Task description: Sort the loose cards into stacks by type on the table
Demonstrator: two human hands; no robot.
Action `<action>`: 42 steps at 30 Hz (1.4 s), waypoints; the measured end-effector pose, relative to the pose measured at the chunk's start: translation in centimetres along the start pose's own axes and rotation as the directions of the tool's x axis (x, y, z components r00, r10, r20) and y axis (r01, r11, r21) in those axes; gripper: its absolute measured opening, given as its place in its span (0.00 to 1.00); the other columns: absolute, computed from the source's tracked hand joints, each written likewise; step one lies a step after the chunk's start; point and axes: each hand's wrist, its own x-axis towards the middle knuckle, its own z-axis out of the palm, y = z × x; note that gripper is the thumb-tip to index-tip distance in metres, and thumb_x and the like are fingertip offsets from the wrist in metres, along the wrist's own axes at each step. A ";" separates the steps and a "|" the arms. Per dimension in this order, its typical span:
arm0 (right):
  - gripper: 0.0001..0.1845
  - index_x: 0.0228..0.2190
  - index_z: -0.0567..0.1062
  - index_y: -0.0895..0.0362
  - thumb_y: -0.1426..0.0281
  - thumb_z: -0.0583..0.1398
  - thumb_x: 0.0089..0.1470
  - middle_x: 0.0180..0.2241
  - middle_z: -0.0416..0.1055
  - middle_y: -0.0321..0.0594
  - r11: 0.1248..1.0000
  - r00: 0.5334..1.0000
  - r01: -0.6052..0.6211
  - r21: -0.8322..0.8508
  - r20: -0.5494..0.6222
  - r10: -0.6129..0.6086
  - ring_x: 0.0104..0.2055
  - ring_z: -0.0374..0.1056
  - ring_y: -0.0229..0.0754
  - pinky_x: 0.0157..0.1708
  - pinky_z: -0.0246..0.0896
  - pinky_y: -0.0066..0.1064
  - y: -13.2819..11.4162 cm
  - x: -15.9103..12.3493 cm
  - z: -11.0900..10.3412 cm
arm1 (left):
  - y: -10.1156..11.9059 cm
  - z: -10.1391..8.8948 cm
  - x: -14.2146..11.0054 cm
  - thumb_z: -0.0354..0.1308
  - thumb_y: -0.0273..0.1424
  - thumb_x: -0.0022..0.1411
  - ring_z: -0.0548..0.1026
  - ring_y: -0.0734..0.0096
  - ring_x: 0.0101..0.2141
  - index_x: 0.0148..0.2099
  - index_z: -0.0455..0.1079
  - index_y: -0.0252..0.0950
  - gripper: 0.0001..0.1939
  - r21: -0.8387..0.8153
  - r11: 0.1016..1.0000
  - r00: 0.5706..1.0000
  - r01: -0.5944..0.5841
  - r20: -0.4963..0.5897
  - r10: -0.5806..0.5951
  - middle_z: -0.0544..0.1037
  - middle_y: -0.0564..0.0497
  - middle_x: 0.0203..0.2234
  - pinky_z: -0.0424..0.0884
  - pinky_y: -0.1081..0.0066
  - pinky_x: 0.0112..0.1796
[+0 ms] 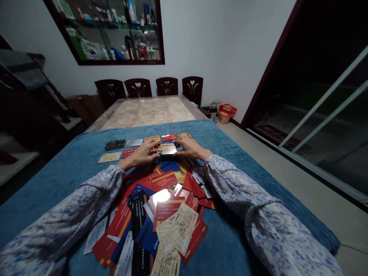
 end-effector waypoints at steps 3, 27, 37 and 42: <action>0.16 0.41 0.79 0.58 0.61 0.69 0.55 0.40 0.76 0.46 0.999 0.999 0.031 -0.036 0.012 -0.031 0.44 0.70 0.49 0.45 0.60 0.37 -0.4 1.7 0.3 | -1.0 -0.6 -0.5 0.63 0.29 0.55 0.73 0.53 0.49 0.48 0.74 0.36 0.16 0.001 0.999 0.999 0.037 0.001 -0.037 0.74 0.43 0.46 0.72 0.55 0.53; 0.20 0.48 0.80 0.56 0.59 0.67 0.56 0.50 0.76 0.48 0.974 0.966 -0.108 -0.198 0.210 0.150 0.52 0.67 0.52 0.42 0.58 0.31 -0.1 12.2 2.2 | -8.1 -3.3 1.2 0.59 0.35 0.57 0.73 0.53 0.48 0.52 0.75 0.33 0.21 0.197 0.959 0.972 0.202 0.078 -0.220 0.74 0.42 0.45 0.71 0.59 0.52; 0.21 0.50 0.81 0.51 0.59 0.67 0.56 0.56 0.72 0.49 0.952 0.933 -0.195 -0.235 0.254 0.254 0.59 0.63 0.58 0.46 0.62 0.36 -0.1 14.2 2.6 | -9.5 -2.9 2.9 0.60 0.35 0.57 0.73 0.50 0.51 0.54 0.76 0.33 0.23 0.338 0.908 0.944 0.249 0.124 -0.305 0.76 0.40 0.49 0.70 0.61 0.52; 0.23 0.50 0.81 0.51 0.55 0.67 0.55 0.58 0.71 0.50 0.951 0.920 -0.193 -0.239 0.292 0.261 0.61 0.62 0.62 0.50 0.62 0.42 0.4 14.7 3.1 | -9.7 -2.5 3.2 0.60 0.36 0.58 0.72 0.50 0.54 0.53 0.76 0.35 0.22 0.374 0.887 0.930 0.270 0.139 -0.341 0.76 0.40 0.51 0.70 0.62 0.53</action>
